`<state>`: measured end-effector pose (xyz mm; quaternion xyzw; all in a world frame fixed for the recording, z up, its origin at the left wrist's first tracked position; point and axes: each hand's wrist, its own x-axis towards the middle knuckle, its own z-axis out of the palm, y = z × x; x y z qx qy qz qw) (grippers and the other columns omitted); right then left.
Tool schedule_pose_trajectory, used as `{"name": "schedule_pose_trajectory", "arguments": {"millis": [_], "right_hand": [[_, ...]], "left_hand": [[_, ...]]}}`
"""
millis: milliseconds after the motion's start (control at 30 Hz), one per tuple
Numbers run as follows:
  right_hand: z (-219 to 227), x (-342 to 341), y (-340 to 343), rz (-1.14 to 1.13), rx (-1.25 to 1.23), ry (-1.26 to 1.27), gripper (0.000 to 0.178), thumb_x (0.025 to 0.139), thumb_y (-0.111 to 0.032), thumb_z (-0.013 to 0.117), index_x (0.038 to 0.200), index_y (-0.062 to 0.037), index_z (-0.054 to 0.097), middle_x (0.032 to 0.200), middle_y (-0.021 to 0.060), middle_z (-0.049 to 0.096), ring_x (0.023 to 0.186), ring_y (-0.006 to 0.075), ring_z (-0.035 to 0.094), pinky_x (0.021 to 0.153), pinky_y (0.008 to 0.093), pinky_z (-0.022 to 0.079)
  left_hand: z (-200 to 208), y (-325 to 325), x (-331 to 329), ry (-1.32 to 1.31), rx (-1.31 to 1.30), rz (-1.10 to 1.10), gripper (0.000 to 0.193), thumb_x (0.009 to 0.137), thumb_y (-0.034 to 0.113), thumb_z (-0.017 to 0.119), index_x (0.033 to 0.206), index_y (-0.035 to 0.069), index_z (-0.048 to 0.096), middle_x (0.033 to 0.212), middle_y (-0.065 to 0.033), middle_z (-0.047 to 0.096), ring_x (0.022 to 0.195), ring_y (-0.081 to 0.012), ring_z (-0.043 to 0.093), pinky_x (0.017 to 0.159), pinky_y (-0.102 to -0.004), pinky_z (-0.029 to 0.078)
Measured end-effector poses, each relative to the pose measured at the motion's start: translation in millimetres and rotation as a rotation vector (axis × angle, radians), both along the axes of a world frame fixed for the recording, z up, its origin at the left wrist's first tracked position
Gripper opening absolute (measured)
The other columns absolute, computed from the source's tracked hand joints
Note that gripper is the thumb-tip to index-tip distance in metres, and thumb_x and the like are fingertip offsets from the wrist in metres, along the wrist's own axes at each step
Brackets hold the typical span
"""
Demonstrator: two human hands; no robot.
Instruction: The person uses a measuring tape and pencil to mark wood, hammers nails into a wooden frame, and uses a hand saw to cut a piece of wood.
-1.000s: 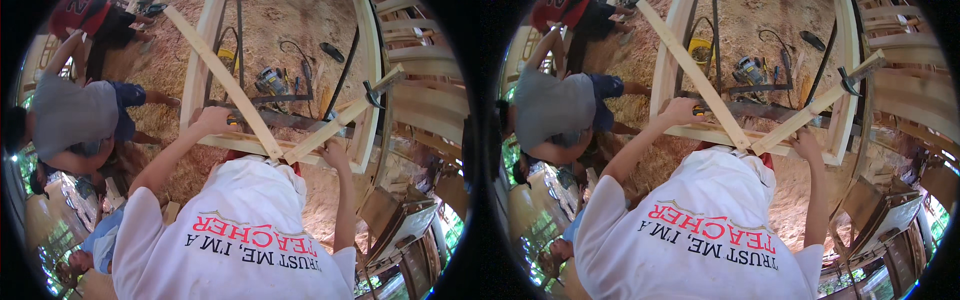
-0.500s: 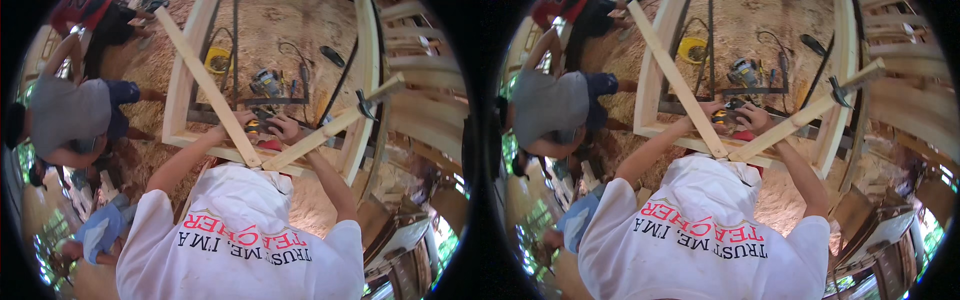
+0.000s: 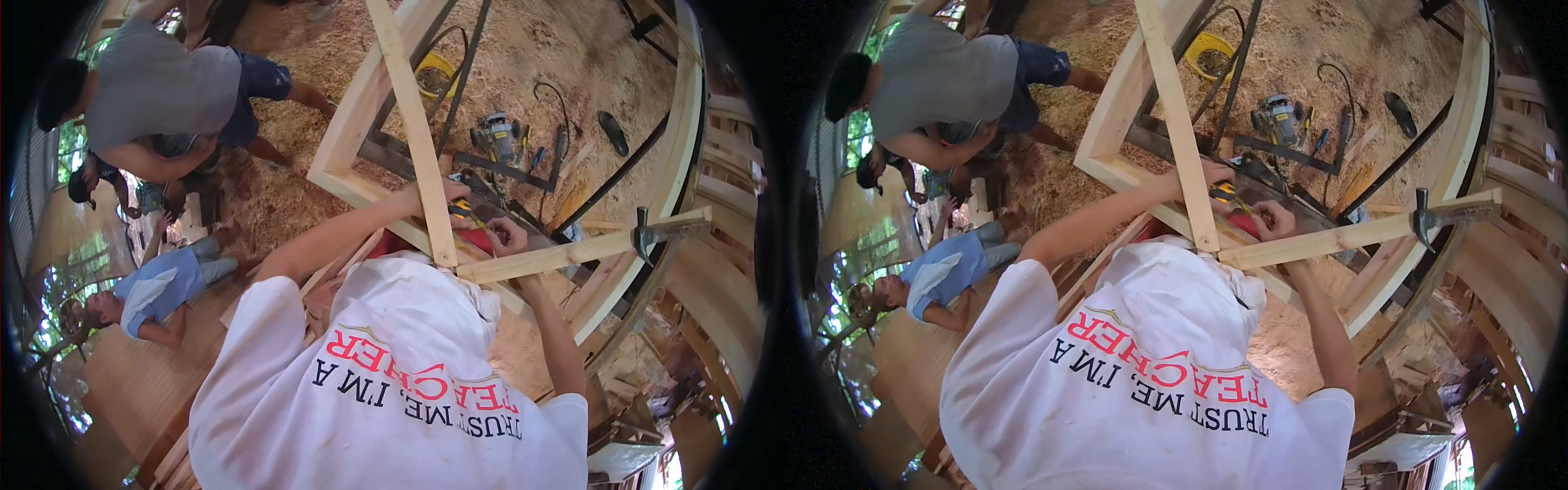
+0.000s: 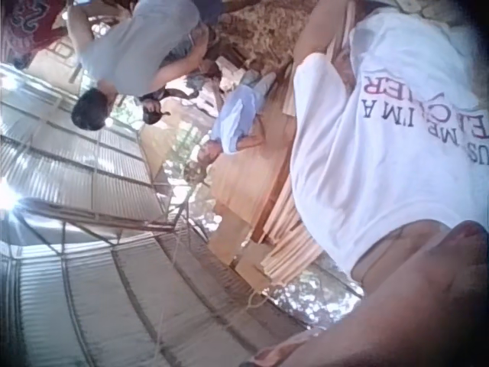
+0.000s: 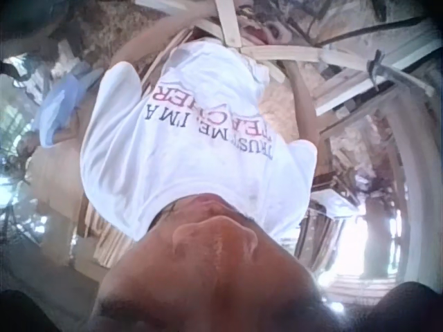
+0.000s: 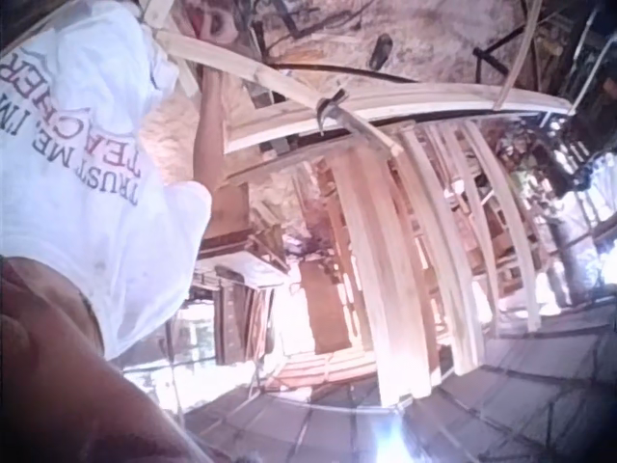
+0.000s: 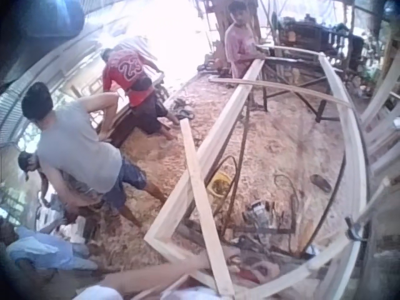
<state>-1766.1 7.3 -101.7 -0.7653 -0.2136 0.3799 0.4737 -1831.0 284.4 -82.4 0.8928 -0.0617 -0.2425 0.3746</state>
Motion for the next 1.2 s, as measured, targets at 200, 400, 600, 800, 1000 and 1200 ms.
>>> {"name": "schedule_pose_trajectory", "arguments": {"millis": [200, 400, 600, 800, 1000, 1200], "right_hand": [[96, 26, -116, 0.387, -0.648, -0.166, 0.018, 0.085, -0.017, 0.071, 0.099, -0.0063, 0.076, 0.114, 0.0156, 0.067, 0.104, 0.0349, 0.066, 0.090, 0.0460, 0.052], [149, 13, -205, 0.222, -0.906, -0.418, 0.011, 0.084, -0.018, 0.072, 0.090, -0.0124, 0.079, 0.102, 0.0097, 0.059, 0.087, 0.0316, 0.067, 0.076, 0.0449, 0.054], [150, -4, -233, 0.043, -0.900, -0.450, 0.013, 0.084, -0.020, 0.073, 0.089, -0.0097, 0.079, 0.097, 0.0103, 0.059, 0.089, 0.0311, 0.066, 0.078, 0.0444, 0.054], [128, -1, -256, 0.106, -0.965, -0.398, 0.017, 0.086, -0.020, 0.073, 0.095, -0.0063, 0.077, 0.102, 0.0129, 0.062, 0.099, 0.0333, 0.063, 0.085, 0.0434, 0.051], [117, -3, -278, 0.105, -0.761, -0.382, 0.012, 0.083, -0.007, 0.071, 0.092, 0.0001, 0.073, 0.096, 0.0158, 0.055, 0.090, 0.0327, 0.059, 0.080, 0.0415, 0.048], [133, 9, -250, 0.147, -0.794, -0.285, 0.010, 0.085, -0.004, 0.069, 0.093, 0.0032, 0.072, 0.093, 0.0157, 0.051, 0.085, 0.0322, 0.057, 0.077, 0.0421, 0.047]], "left_hand": [[95, 90, -13, 0.226, 0.336, -0.107, 0.059, 0.084, 0.062, 0.069, 0.124, 0.018, 0.072, 0.105, -0.0190, 0.073, 0.096, -0.0376, 0.070, 0.086, -0.0455, 0.055], [174, 179, -65, 0.010, 0.480, 0.074, 0.040, 0.078, 0.029, 0.073, 0.113, 0.010, 0.073, 0.105, -0.0125, 0.073, 0.099, -0.0352, 0.070, 0.088, -0.0424, 0.055], [153, 282, -105, 0.053, 0.591, 0.200, 0.042, 0.076, 0.033, 0.067, 0.111, 0.011, 0.074, 0.106, -0.0145, 0.073, 0.103, -0.0349, 0.069, 0.093, -0.0443, 0.053], [104, 297, -132, 0.046, 0.491, 0.237, 0.048, 0.075, 0.036, 0.067, 0.117, 0.013, 0.075, 0.111, -0.0160, 0.072, 0.106, -0.0354, 0.067, 0.094, -0.0440, 0.051], [114, 292, -141, 0.067, 0.617, 0.349, 0.049, 0.079, 0.045, 0.068, 0.118, 0.016, 0.072, 0.115, -0.0089, 0.068, 0.114, -0.0324, 0.062, 0.099, -0.0447, 0.049], [94, 272, -147, -0.007, 0.725, 0.375, 0.047, 0.084, 0.058, 0.065, 0.115, 0.024, 0.075, 0.116, -0.0031, 0.069, 0.118, -0.0262, 0.057, 0.097, -0.0444, 0.053]]}}
